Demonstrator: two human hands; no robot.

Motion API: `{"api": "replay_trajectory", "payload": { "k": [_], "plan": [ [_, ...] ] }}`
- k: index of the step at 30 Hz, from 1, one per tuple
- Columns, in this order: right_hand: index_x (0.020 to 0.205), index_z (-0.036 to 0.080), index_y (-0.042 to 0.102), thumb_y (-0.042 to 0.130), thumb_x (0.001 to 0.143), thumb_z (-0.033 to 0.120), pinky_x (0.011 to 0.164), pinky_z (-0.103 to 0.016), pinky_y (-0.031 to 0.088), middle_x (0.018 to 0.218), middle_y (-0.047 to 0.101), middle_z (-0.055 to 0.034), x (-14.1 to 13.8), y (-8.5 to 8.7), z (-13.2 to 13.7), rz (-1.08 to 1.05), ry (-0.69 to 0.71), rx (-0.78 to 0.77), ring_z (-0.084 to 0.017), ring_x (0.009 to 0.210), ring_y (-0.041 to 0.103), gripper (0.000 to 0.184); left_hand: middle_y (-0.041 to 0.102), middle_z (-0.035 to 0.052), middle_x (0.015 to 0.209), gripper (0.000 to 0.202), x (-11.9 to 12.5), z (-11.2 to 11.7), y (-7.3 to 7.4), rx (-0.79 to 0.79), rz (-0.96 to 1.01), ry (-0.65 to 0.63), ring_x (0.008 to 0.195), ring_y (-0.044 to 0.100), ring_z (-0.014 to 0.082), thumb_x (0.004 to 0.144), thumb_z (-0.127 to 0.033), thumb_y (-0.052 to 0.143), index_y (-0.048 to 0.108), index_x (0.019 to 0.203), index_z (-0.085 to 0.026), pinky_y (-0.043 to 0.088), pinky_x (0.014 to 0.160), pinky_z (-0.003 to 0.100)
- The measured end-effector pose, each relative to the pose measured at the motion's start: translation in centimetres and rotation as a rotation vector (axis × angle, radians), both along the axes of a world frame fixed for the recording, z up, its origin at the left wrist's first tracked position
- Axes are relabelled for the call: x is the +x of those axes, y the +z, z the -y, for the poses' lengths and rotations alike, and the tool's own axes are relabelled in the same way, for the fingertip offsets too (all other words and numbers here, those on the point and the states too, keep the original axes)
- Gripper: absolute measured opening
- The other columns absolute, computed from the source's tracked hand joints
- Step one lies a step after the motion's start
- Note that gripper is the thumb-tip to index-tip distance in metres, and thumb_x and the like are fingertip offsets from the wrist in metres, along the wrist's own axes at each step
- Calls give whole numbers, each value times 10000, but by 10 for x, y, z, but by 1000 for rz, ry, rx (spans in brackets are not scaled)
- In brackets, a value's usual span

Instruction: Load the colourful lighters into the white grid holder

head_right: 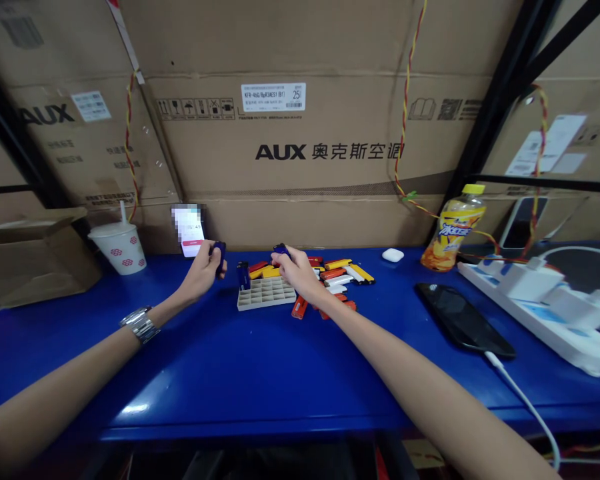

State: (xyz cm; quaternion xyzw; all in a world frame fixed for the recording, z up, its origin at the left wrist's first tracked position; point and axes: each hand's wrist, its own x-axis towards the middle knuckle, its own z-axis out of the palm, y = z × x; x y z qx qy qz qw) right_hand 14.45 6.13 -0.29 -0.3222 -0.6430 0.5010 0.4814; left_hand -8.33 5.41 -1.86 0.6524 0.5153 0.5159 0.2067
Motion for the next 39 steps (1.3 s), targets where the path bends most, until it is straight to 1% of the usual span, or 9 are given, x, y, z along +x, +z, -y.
{"api": "replay_trajectory", "payload": {
  "k": [2,5,8,13,18,24,32,35,39],
  "plan": [
    [609,197,470,466,841,445,375,-220,142,397,276,85,1,-2,-1,-3,-1,-51,-56,353,200,339,462,-56,569,222,7,7,1,17,109,-30,484,464,93,947,-443,367,404,908,-228,385,469,201],
    [498,200,421,386,856,589,363,-226,132,356,270,64,3,-7,-4,-34,-27,-142,-56,324,198,530,426,-60,488,333,13,13,4,0,154,-35,420,402,84,910,-515,427,440,768,-214,327,405,200],
    [460,211,368,396,840,632,350,-229,128,335,257,61,3,-10,-6,-55,-59,-189,-57,304,192,568,364,-64,434,438,14,16,5,-5,141,32,377,346,73,870,-567,469,432,632,-202,276,373,212],
    [470,222,343,335,876,532,346,-233,128,333,239,56,3,-8,-3,-46,-25,-216,-70,309,176,511,310,-67,427,462,11,18,4,37,48,137,373,312,72,803,-545,565,386,543,-207,236,369,230],
    [498,241,327,182,905,466,342,-246,146,347,223,51,1,-2,3,-63,-74,-324,-88,304,159,487,358,-48,436,407,13,21,5,71,-124,237,402,352,84,776,-463,597,403,529,-205,221,386,239],
    [524,247,326,195,900,502,335,-241,155,354,226,56,-1,-1,5,-77,-71,-313,-90,308,160,473,363,-42,432,394,16,22,5,100,-227,253,424,367,93,778,-438,580,381,528,-207,222,410,246],
    [499,236,340,188,914,457,339,-239,163,343,228,53,-1,-3,4,-58,-101,-320,-86,296,180,493,401,-34,473,381,17,24,6,80,-230,259,457,379,97,779,-446,578,404,544,-201,241,435,247],
    [509,233,354,185,914,526,339,-238,161,351,227,56,0,-4,4,-64,-80,-314,-82,302,170,528,438,-30,515,362,17,26,7,99,-223,257,488,400,99,763,-447,601,431,567,-195,264,448,242],
    [508,225,384,182,885,660,332,-242,157,360,251,52,1,-4,5,-1,-36,-255,-75,299,182,609,507,-34,615,321,16,27,9,148,-175,234,548,456,101,709,-418,683,452,696,-195,342,503,228]
  ]
}}
